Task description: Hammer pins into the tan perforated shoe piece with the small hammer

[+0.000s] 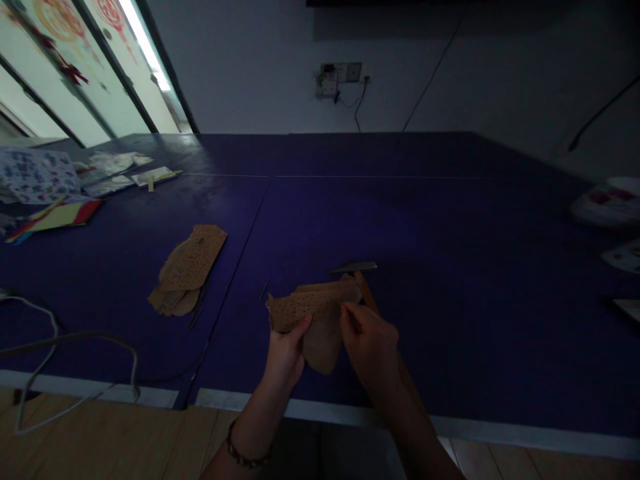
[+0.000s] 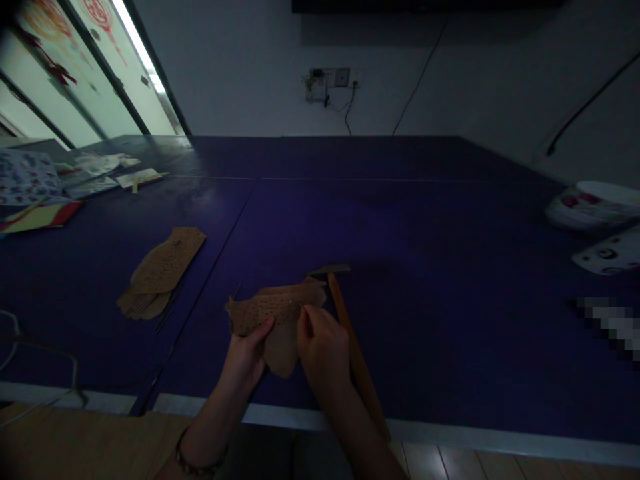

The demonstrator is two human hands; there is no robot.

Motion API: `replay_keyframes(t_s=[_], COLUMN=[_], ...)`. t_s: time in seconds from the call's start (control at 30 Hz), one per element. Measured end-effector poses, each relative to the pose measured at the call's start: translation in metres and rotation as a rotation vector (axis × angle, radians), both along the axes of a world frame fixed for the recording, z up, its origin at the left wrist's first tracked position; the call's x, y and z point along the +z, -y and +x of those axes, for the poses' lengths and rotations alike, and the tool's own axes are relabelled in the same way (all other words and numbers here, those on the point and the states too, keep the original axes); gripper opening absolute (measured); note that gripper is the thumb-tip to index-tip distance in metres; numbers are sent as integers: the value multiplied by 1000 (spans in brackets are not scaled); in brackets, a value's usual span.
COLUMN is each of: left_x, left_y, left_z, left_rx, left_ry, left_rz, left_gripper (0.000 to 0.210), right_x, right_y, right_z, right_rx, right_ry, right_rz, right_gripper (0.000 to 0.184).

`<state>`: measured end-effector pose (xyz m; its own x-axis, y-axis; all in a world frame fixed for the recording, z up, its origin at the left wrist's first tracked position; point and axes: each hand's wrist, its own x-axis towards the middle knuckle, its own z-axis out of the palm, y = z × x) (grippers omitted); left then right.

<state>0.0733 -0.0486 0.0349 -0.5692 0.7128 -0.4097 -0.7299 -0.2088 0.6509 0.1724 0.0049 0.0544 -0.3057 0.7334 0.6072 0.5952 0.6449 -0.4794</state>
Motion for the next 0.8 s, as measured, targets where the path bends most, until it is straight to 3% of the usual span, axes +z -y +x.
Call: replay_keyframes(t_s=[0.37, 0.5, 0.8], left_x=[-3, -3, 0], left_y=[2, 1, 1], left_z=[2, 1, 1], left_rx=[64, 54, 42], left_ry=[-47, -28, -15], left_rz=[-30, -34, -26], left_gripper=[70, 57, 61], right_x=[11, 11, 5], right_y=[5, 3, 1], right_z=[-2, -2, 3], right_rx=[-34, -12, 27], right_ry=[226, 161, 16], right_rz=[-46, -55, -77], right_gripper=[30, 30, 25])
